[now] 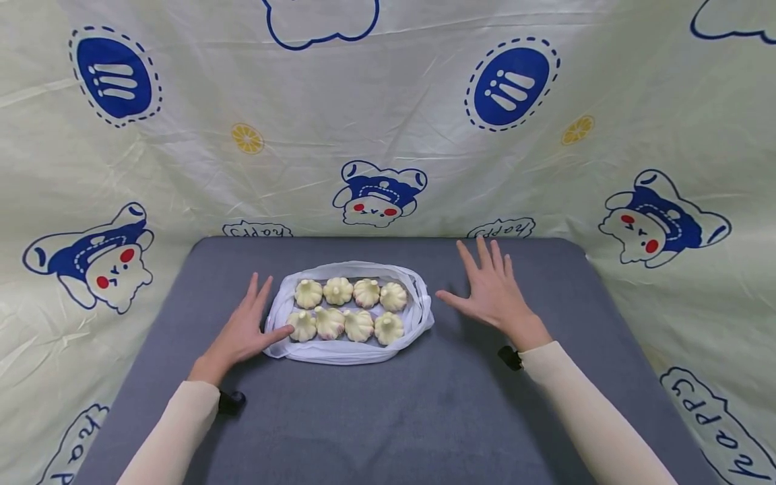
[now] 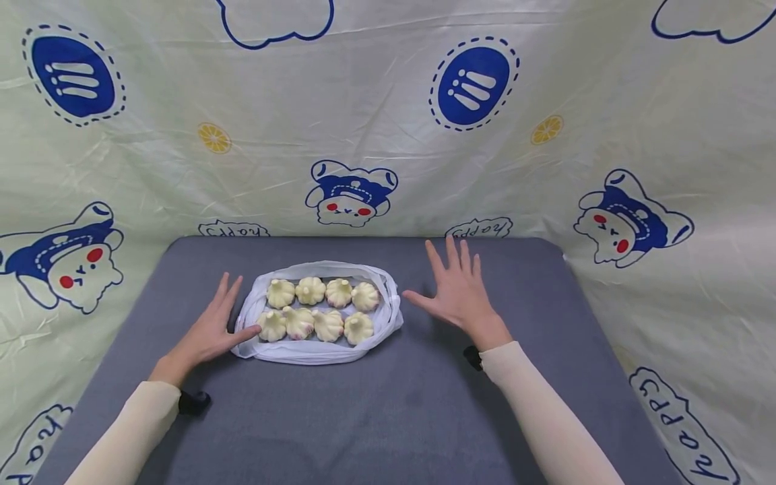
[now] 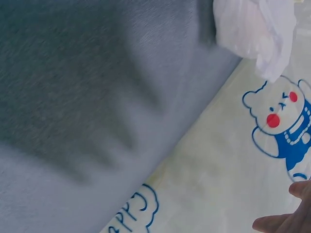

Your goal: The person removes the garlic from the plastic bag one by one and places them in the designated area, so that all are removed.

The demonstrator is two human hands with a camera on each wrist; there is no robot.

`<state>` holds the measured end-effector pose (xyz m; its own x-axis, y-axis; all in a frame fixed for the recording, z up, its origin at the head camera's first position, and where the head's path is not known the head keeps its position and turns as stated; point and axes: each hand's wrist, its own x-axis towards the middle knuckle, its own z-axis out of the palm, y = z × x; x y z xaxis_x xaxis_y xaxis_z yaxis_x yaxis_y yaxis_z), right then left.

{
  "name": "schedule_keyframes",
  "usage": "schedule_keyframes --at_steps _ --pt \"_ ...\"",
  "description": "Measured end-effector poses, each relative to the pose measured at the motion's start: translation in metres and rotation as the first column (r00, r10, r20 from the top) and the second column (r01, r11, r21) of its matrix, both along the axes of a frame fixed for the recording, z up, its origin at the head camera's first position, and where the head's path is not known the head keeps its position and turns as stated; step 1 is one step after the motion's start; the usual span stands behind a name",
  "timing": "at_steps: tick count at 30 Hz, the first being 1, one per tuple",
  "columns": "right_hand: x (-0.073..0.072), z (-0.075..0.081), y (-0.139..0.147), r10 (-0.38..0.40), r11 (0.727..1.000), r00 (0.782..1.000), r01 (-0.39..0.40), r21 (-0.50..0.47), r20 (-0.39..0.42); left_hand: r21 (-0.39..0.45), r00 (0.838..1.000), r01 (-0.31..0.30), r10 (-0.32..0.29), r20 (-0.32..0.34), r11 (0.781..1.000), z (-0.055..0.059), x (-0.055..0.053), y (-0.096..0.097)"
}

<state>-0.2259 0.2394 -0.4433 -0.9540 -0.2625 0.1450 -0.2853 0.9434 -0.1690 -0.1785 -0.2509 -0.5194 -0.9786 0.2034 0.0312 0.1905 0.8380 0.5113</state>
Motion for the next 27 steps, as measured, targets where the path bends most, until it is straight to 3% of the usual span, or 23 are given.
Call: schedule_keyframes --at_steps 13,20,27 --pt "0.007 0.004 -0.037 0.115 0.993 0.993 -0.115 0.008 0.03 0.105 0.998 0.039 -0.044 0.047 0.994 -0.011 0.003 0.024" --pt "0.008 0.004 -0.06 0.179 0.983 0.983 -0.177 -0.052 0.042 0.165 0.995 0.065 -0.075 0.057 0.984 -0.015 0.002 0.03" --pt "0.006 0.009 -0.084 0.229 0.967 0.971 -0.219 -0.129 0.069 0.219 0.997 0.059 -0.068 0.036 0.974 -0.02 0.0 0.035"
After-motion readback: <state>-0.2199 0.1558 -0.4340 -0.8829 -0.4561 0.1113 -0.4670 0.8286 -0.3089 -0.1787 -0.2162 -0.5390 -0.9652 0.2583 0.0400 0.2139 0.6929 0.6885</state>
